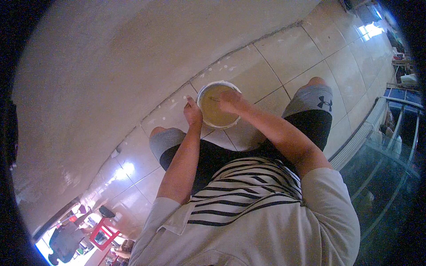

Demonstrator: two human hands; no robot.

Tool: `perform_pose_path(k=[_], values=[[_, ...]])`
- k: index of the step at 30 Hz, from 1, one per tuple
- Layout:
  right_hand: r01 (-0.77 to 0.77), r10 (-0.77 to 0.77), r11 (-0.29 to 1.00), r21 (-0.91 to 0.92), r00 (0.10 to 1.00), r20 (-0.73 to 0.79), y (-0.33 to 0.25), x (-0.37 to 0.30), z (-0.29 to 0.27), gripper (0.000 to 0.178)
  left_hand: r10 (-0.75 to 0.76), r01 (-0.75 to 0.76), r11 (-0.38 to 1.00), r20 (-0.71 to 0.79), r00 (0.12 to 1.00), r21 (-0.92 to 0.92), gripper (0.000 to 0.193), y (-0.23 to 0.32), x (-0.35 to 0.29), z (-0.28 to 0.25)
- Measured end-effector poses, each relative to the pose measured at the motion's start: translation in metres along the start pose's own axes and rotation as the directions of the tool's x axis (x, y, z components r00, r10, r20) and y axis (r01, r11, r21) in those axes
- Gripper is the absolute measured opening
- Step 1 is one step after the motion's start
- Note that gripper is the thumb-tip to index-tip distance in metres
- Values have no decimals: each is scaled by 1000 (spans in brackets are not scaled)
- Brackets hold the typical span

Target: The person paints a wall using a brush and a bucket of paint while sitting on the floor.

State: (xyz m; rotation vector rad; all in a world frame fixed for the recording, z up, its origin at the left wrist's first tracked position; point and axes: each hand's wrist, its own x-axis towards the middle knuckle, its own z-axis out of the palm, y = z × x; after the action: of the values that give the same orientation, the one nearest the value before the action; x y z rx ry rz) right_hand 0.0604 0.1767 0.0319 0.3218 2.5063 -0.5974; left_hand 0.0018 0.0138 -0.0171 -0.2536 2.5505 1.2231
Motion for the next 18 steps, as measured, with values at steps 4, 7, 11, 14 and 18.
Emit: perform_pose_path(k=[4,7,11,14,18], values=[[116,-119,990,79,993,25,18,-2,-11,27,16,-16,1000,-31,999,15,68,-6,3,0],[56,-86,962,267,991,101,45,-11,-21,26,28,-28,999,-22,999,34,69,2,-1,5],[-231,69,759,609,958,278,51,-24,-43,27,9,-7,998,-31,999,59,70,0,2,2],[-278,10,632,724,936,352,67,-30,-49,26,24,-19,994,-44,999,109,70,6,0,2],[-295,-41,568,768,922,385,76,-33,-52,23,20,-14,988,-34,999,152,70,10,0,-1]])
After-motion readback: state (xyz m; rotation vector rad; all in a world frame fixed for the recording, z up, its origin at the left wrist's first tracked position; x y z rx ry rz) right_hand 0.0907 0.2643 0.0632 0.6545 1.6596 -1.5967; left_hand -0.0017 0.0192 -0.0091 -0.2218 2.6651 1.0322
